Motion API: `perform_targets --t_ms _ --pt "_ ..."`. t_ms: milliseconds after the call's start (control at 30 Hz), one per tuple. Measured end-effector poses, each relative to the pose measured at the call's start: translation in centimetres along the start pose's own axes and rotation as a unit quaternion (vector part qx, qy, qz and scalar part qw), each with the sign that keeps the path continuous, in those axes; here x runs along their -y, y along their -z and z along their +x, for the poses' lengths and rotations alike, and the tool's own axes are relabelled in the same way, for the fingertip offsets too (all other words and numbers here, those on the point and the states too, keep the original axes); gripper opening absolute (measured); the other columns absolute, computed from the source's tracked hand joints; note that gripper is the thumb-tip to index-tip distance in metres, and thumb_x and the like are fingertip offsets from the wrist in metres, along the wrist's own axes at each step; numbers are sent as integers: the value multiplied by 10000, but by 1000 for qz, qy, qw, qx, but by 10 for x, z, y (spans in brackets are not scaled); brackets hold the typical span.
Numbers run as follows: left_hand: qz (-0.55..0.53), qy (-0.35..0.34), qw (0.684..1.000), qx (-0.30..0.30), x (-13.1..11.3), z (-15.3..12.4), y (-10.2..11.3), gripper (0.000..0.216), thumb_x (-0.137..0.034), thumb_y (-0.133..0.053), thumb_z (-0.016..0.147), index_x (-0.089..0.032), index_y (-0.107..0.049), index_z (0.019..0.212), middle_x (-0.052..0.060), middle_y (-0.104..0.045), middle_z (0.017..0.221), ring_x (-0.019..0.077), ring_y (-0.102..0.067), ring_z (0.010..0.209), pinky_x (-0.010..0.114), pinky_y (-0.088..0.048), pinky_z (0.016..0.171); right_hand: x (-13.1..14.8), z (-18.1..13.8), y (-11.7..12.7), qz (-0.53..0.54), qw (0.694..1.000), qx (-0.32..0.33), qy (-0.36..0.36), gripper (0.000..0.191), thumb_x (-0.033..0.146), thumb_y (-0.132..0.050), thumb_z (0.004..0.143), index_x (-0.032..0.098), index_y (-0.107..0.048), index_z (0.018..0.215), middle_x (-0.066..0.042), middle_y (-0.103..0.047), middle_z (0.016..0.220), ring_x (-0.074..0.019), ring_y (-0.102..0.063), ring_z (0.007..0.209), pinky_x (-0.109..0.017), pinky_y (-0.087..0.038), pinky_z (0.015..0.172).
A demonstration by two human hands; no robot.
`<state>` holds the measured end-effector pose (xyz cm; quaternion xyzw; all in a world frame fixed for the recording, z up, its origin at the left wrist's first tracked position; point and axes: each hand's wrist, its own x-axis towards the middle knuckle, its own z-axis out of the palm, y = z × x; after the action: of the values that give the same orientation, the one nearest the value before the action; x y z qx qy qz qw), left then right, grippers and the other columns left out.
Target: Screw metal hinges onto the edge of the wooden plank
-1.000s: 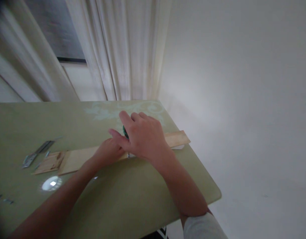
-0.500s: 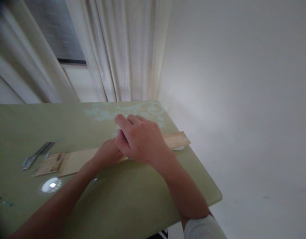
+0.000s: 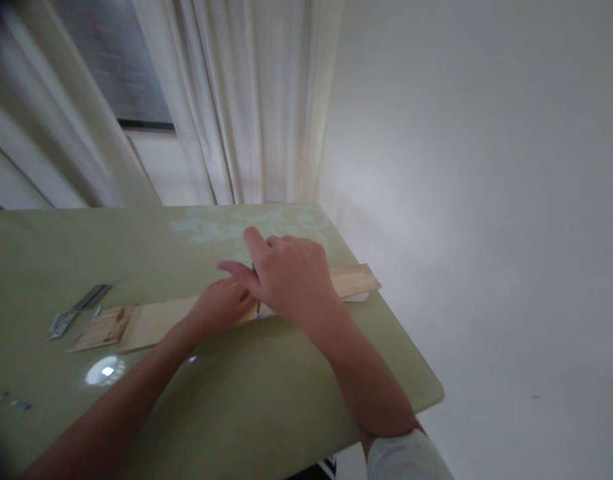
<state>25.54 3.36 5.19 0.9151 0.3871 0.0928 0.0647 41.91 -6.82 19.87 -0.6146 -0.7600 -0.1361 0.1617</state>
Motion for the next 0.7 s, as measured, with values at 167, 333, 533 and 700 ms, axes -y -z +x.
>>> perform_targets --t_ms 167,333,533,700 --pt "5 -4 1000 3 2 0 -2 357 -417 -380 1080 -202 -662 1122 128 -755 1084 288 -722 979 382 -509 834 1 0 1 57 996 -13 66 372 314 -457 1043 225 -523 1398 -69 -756 1130 -238 -672 998 -321 -390 699" --pt "-2 -3 1000 -7 2 -1 -3 396 -421 -334 1095 -202 -661 1055 115 -764 1049 282 -727 963 384 -506 840 1 0 2 3 1000 5 -4 368 501 -399 1089 226 -640 1133 -59 -746 885 -241 -664 800 -329 -346 632" --pt "7 -7 1000 2 3 0 -4 349 -411 -400 1072 -194 -660 1157 136 -755 1110 291 -724 980 387 -507 834 0 -1 1 92 992 -6 81 316 322 -480 1033 214 -548 1322 -78 -738 1170 -243 -657 1053 -321 -426 751" --pt "-3 -3 1000 -4 2 -1 -3 377 -417 -363 1087 -197 -668 1063 119 -767 1075 284 -727 967 382 -508 830 0 0 -1 21 1000 4 -7 375 519 -389 1091 229 -614 1168 -44 -752 868 -231 -670 766 -320 -339 620"
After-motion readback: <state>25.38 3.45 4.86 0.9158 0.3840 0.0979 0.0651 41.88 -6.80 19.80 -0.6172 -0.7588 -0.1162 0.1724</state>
